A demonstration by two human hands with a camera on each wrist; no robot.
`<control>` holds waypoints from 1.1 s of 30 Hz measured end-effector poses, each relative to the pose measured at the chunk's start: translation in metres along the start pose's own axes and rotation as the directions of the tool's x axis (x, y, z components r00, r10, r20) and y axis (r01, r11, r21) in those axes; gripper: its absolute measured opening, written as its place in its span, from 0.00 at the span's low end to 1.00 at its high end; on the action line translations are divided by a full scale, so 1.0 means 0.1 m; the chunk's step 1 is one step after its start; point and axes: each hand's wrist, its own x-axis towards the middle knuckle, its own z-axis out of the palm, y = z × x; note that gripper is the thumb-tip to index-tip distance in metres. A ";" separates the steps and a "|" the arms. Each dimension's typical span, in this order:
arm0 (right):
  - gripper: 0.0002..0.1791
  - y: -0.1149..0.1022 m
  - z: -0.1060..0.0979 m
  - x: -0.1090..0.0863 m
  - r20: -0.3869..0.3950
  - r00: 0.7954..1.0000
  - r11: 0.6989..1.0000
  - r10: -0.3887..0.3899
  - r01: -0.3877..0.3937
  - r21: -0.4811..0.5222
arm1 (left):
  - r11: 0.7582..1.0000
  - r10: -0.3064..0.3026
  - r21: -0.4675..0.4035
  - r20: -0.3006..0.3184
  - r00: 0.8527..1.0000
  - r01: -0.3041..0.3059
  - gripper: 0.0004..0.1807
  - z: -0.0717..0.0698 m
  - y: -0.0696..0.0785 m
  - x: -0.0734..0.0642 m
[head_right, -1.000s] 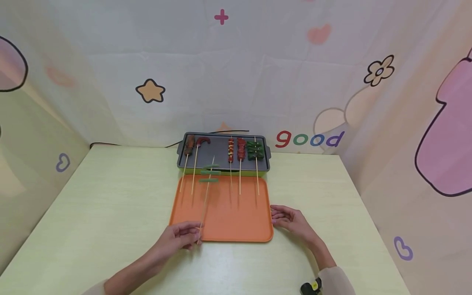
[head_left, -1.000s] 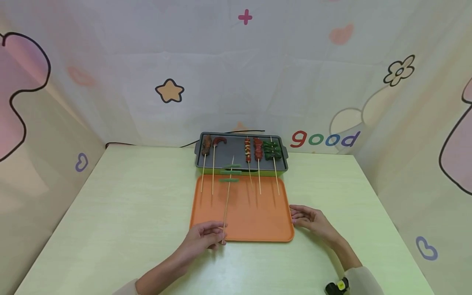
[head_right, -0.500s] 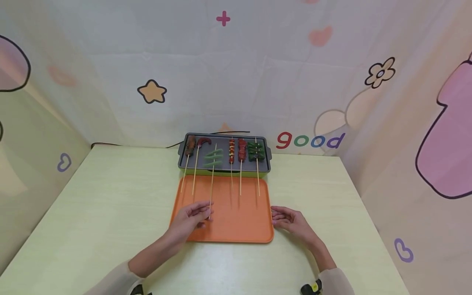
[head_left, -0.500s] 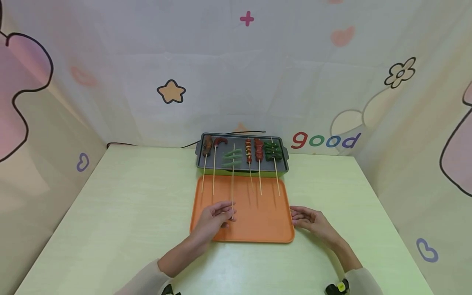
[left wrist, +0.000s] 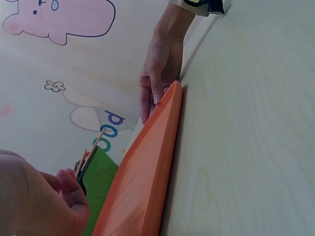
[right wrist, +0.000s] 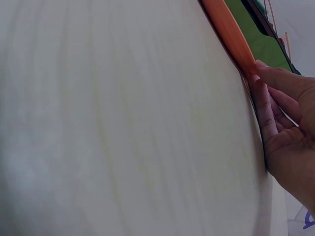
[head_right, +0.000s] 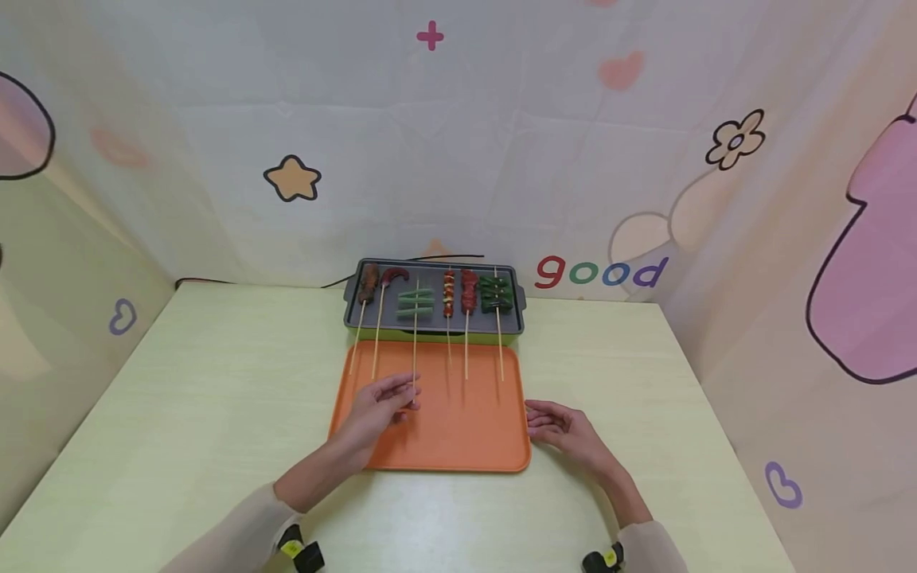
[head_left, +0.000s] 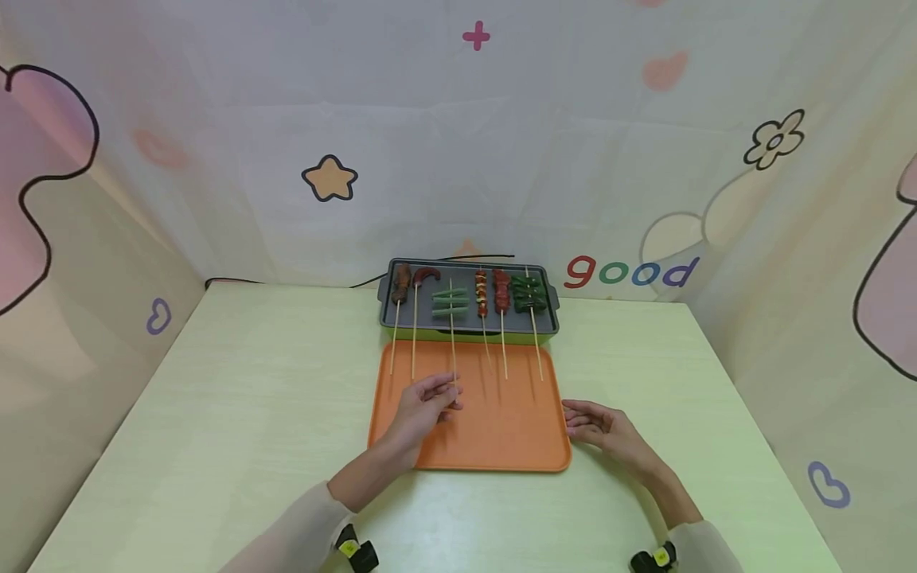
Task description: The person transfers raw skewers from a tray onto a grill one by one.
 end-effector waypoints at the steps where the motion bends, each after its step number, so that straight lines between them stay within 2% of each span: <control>1: 0.30 0.00 0.00 0.00 0.000 1.000 1.000 0.001 -0.001 -0.002 | 1.000 -0.004 -0.003 -0.006 1.000 0.004 0.21 0.00 -0.01 0.01; 8: 0.30 -0.02 0.01 -0.01 -0.012 1.000 1.000 0.015 -0.015 -0.012 | 0.999 -0.012 -0.045 -0.063 0.998 0.009 0.20 0.02 -0.05 0.08; 16: 0.30 -0.02 0.00 -0.02 -0.008 1.000 1.000 0.013 -0.013 -0.012 | 0.993 0.015 -0.114 -0.132 0.991 -0.030 0.20 0.09 -0.08 0.16; 22: 0.30 -0.03 0.00 -0.02 -0.010 1.000 1.000 0.021 -0.022 -0.017 | 0.993 0.008 -0.115 -0.166 0.986 -0.028 0.18 0.15 -0.07 0.20; 28: 0.30 -0.03 0.00 -0.02 -0.011 1.000 1.000 0.017 -0.018 -0.017 | 0.994 -0.010 -0.112 -0.145 0.989 -0.006 0.19 0.14 -0.07 0.18; 33: 0.30 -0.01 -0.01 0.01 -0.005 1.000 1.000 0.012 -0.012 -0.020 | 0.998 -0.026 -0.060 -0.109 0.994 0.020 0.20 0.04 -0.09 0.10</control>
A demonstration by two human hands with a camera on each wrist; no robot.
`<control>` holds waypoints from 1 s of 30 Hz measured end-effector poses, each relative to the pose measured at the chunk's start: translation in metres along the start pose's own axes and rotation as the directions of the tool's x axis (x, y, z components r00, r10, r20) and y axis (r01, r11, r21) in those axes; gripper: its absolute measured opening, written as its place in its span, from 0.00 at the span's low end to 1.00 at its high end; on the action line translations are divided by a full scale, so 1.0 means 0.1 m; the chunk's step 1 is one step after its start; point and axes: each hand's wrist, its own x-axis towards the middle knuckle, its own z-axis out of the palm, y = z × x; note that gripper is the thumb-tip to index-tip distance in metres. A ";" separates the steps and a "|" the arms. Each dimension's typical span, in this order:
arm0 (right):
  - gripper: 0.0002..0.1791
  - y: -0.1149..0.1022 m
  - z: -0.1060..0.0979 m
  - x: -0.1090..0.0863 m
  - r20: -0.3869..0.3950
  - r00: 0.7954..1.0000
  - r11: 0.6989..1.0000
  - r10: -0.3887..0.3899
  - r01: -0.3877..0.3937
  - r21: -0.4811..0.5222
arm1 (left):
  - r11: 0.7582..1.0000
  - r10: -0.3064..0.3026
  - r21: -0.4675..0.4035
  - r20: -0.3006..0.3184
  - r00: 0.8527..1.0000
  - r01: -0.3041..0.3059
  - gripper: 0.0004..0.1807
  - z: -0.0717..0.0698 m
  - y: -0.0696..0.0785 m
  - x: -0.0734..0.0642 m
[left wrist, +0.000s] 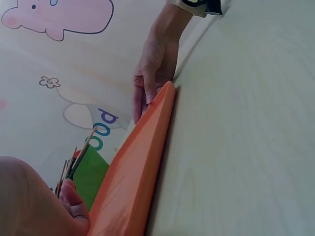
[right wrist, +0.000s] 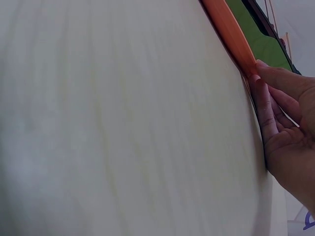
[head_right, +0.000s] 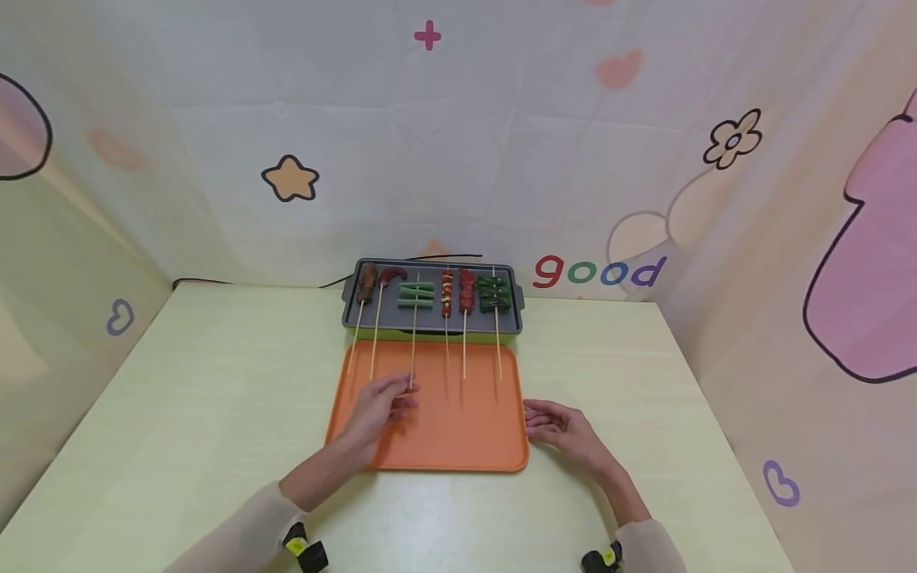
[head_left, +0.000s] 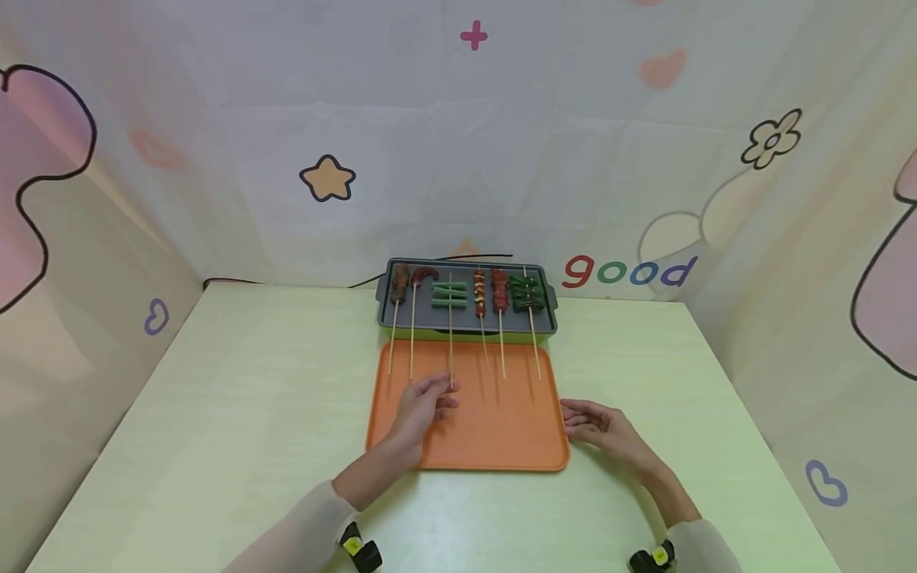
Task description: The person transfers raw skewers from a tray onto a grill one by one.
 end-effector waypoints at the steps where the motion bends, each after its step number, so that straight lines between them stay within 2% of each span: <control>1: 0.30 0.01 0.01 0.01 0.006 1.000 1.000 -0.002 0.002 -0.002 | 1.000 -0.003 0.018 0.009 1.000 0.002 0.19 -0.04 -0.01 -0.02; 5: 0.29 0.01 0.03 0.08 0.027 0.999 1.000 -0.021 0.022 -0.017 | 0.995 0.007 0.098 0.045 0.999 -0.011 0.18 -0.26 -0.05 -0.11; 9: 0.29 -0.02 0.03 0.13 0.043 0.999 0.999 -0.029 0.031 -0.031 | 0.968 0.094 0.226 0.083 0.992 -0.111 0.16 -0.50 -0.09 -0.19; 13: 0.29 -0.05 0.01 0.13 0.051 0.998 0.998 -0.038 0.041 -0.052 | 0.874 0.252 0.400 0.115 0.961 -0.277 0.16 -0.76 -0.12 -0.28; 16: 0.28 -0.07 0.01 0.11 0.039 0.997 0.994 -0.061 0.065 -0.092 | 0.793 0.351 0.490 0.117 0.929 -0.362 0.16 -0.95 -0.11 -0.30; 19: 0.28 -0.10 0.02 0.07 0.028 0.997 0.985 -0.075 0.078 -0.156 | 0.769 0.383 0.514 0.106 0.918 -0.380 0.17 -1.12 -0.07 -0.30; 22: 0.28 -0.14 0.04 0.04 0.023 0.997 0.973 -0.079 0.083 -0.214 | 0.760 0.388 0.531 0.093 0.917 -0.376 0.20 -1.27 -0.05 -0.29; 25: 0.28 -0.18 0.04 0.00 0.021 0.996 0.966 -0.091 0.093 -0.241 | 0.737 0.409 0.547 0.103 0.907 -0.395 0.23 -1.40 -0.04 -0.27; 28: 0.29 -0.21 0.03 -0.03 0.024 0.995 0.963 -0.099 0.102 -0.248 | 0.687 0.457 0.575 0.134 0.880 -0.444 0.27 -1.51 -0.03 -0.25; 30: 0.29 -0.23 0.02 -0.05 0.008 0.995 0.962 -0.098 0.097 -0.256 | 0.649 0.472 0.606 0.153 0.868 -0.460 0.29 -1.58 -0.01 -0.23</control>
